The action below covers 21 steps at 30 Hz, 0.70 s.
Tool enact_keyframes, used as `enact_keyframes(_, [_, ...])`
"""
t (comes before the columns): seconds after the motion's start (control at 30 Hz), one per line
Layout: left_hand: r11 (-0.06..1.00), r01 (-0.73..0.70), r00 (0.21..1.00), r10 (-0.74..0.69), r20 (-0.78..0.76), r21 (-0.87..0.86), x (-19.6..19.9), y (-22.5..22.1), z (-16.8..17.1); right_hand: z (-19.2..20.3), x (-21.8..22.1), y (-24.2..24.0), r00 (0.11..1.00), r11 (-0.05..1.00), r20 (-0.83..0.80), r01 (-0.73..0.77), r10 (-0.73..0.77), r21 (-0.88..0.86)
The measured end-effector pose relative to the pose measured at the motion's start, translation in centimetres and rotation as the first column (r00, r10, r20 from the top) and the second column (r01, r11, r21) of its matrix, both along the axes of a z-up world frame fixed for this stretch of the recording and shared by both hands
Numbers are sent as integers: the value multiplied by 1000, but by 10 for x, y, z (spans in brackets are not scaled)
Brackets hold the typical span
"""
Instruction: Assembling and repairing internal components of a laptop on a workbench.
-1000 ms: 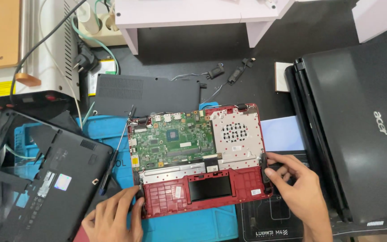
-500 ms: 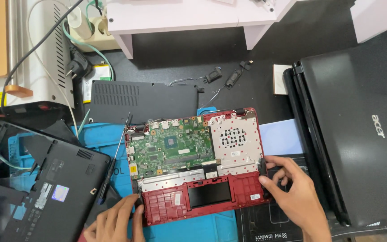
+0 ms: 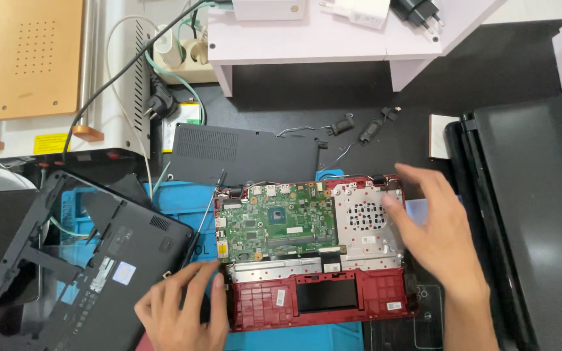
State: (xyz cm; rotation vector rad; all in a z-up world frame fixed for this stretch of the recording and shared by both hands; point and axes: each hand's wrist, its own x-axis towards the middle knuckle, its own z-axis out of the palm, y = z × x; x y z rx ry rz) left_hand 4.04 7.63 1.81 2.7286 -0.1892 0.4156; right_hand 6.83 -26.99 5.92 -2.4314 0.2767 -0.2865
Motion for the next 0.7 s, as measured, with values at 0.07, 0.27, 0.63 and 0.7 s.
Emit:
enact_keyframes(0.07, [1000,11,1000,-11,3,-13,7,-9,9,-7,22,-10,1000,1000,10,-10,11,-26])
enact_keyframes(0.27, [991,87,996,-86,18,-100,-2,-23,-14,-8,89,-12,980,985,127,-138,151,-103])
enact_keyframes(0.63, [994,82,996,-84,-25,-67,-32,-15,-59,-23,125,-16,945,876,0,-303,327,-375])
enact_keyframes(0.7, [994,87,996,-88,-15,-69,-31,-16,-60,-19,112,-14,964,904,57,-222,260,-366])
